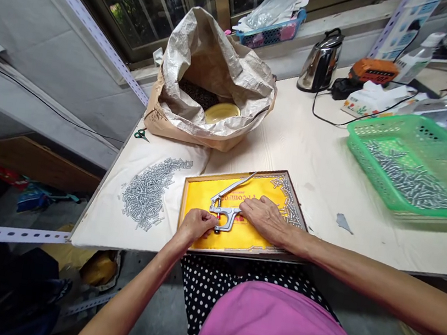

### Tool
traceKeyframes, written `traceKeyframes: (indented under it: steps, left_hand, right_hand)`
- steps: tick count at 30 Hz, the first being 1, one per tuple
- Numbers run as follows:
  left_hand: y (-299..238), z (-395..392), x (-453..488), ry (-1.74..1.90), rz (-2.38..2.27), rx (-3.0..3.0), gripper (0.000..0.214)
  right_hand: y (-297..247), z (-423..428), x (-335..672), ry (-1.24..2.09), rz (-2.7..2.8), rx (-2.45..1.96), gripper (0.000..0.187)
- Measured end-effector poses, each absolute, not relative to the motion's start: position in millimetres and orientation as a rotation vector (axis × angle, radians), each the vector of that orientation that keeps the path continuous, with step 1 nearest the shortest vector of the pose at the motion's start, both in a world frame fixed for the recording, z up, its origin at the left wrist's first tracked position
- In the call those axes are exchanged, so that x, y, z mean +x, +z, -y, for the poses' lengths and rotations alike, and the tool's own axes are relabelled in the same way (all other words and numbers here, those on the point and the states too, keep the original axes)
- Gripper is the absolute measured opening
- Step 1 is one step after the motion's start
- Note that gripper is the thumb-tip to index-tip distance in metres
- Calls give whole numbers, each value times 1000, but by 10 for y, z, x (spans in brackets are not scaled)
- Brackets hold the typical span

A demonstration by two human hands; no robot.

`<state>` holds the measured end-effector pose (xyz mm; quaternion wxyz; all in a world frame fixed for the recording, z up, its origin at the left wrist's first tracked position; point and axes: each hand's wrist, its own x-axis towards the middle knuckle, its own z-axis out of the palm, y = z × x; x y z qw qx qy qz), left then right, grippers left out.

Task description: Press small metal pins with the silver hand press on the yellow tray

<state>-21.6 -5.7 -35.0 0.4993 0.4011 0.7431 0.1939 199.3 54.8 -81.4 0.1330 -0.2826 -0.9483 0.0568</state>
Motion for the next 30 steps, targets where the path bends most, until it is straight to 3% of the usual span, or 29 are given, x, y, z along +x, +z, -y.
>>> traceKeyframes:
  steps: [6, 15, 17, 20, 22, 25, 30]
  left_hand:
    - [-248, -9, -201, 286, -1777, 978, 30]
    - [-261, 40, -164, 319, -1827, 944, 27]
    - [-254, 37, -163, 323, -1822, 938, 29]
    - [-225, 32, -151, 313, -1828, 923, 30]
    - [-201, 31, -133, 300, -1832, 910, 29]
    - [-173, 30, -98, 306, -1847, 894, 26]
    - [-179, 43, -90, 326, -1864, 883, 28]
  right_hand:
    - [-856, -497, 1978, 246, 2685, -860, 17]
    - [-706, -589, 1978, 238, 2814, -885, 15]
    - [-634, -694, 2016, 249, 2791, -869, 27]
    - [-559, -908, 2067, 222, 2769, -855, 64]
    - [-531, -1040, 2079, 203, 2825, -821, 80]
    - [-506, -1146, 2068, 156, 2900, -778, 84]
    - [-476, -1105, 2063, 105, 2899, -807, 74]
